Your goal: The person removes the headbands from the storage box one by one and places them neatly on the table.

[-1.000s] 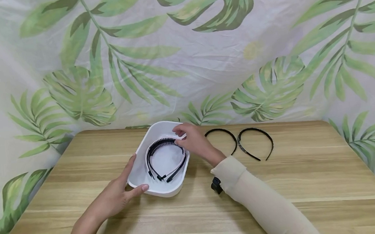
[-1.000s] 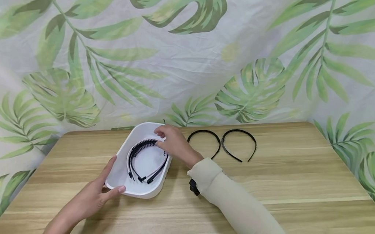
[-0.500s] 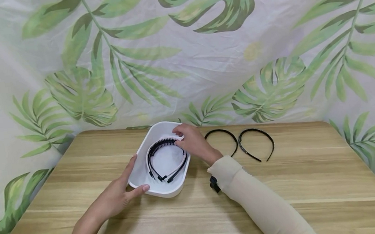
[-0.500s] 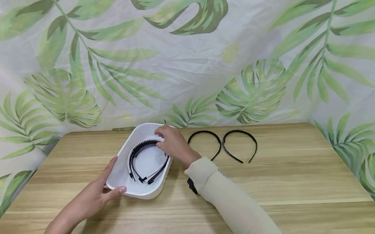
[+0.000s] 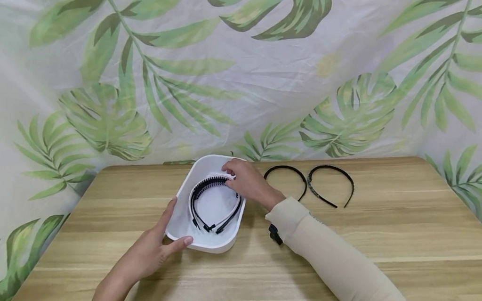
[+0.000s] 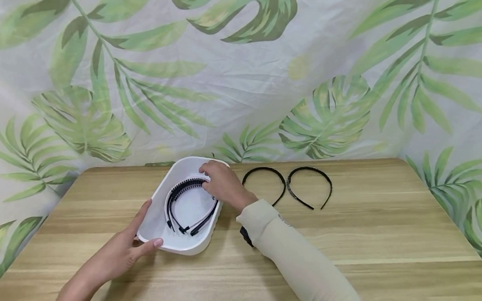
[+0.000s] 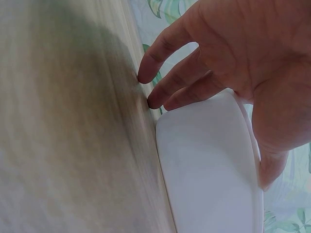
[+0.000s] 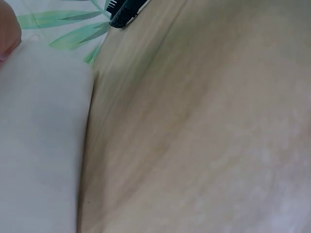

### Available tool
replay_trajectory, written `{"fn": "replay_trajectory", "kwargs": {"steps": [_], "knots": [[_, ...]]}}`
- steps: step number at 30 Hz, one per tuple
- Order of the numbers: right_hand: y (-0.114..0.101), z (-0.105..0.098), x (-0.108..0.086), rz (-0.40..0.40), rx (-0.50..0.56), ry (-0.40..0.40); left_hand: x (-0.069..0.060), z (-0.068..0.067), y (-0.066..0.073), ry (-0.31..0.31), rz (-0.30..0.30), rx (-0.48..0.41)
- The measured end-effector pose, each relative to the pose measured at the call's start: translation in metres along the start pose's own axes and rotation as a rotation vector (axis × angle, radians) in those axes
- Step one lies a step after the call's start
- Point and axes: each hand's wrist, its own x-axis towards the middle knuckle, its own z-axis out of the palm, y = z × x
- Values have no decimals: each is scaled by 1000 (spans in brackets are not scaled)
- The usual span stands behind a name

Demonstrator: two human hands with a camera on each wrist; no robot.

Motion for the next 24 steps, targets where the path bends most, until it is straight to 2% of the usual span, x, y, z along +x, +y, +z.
{"fn": "replay_trajectory", "kwargs": {"steps": [12,24], "knots": [[-1,-1,2,28,-71,-43,1,1,-1,2,-2,1],[-1,0,3,65,-67,-68,0,3,-2,8,10,1]]}}
